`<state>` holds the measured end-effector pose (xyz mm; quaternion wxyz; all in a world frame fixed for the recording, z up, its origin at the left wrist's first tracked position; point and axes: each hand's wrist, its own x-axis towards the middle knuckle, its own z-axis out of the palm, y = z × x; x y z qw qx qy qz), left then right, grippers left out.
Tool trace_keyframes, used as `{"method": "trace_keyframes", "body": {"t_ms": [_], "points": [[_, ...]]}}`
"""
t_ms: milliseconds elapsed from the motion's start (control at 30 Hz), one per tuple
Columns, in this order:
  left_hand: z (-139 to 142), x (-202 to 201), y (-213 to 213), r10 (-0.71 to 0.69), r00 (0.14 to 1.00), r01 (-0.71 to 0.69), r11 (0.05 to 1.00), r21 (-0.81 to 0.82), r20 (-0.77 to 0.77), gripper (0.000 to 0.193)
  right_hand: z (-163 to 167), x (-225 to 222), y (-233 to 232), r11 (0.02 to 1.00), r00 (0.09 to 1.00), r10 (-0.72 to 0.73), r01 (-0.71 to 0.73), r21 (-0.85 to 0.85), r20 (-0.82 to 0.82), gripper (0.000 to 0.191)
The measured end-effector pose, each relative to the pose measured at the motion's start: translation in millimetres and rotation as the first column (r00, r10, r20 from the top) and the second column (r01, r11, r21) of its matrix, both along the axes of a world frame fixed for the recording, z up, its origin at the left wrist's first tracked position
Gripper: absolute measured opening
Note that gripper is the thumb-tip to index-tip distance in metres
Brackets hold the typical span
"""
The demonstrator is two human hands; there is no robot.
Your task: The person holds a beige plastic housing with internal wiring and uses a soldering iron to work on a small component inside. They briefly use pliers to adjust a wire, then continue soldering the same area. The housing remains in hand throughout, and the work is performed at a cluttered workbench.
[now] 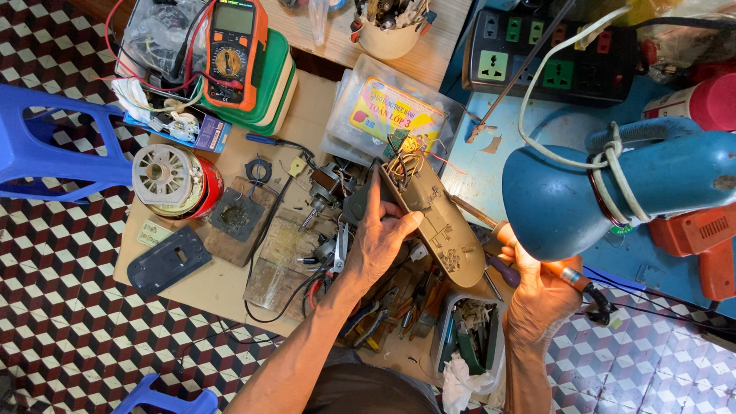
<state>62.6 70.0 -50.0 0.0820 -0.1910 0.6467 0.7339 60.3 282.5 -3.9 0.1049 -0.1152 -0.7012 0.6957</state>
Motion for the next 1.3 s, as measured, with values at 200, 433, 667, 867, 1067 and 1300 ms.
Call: {"method": "trace_keyframes", "body": {"t_ms": [200, 433, 667, 867, 1067, 1300], "points": [[0, -1, 0, 0.003, 1.0, -0.003, 1.0, 0.007, -0.002, 0.105, 1, 0, -1, 1.0, 1.0, -0.001, 0.001, 0.005, 0.02, 0.028], [-1, 2, 0, 0.006, 1.0, -0.006, 1.0, 0.029, -0.007, 0.105, 5, 3, -3, 1.0, 1.0, 0.007, -0.006, 0.03, -0.002, 0.023], [-1, 0, 0, 0.022, 0.999, -0.021, 0.998, 0.058, -0.027, 0.104, 9, -3, -6, 1.0, 1.0, -0.003, 0.003, 0.028, -0.005, 0.025], [3, 2, -1, 0.016, 1.0, -0.014, 0.997, 0.076, -0.017, 0.103, 18, 0, -17, 1.0, 0.999, -0.03, 0.029, 0.011, 0.042, 0.024], [2, 1, 0, 0.023, 0.999, -0.019, 0.995, 0.093, -0.039, 0.103, 23, -3, -24, 0.998, 0.996, -0.065, 0.066, -0.007, 0.068, 0.025], [-3, 2, 1, 0.02, 0.999, -0.017, 0.996, 0.085, -0.035, 0.104, 24, 1, -22, 0.994, 0.996, -0.077, 0.072, 0.086, 0.049, 0.021]]}}
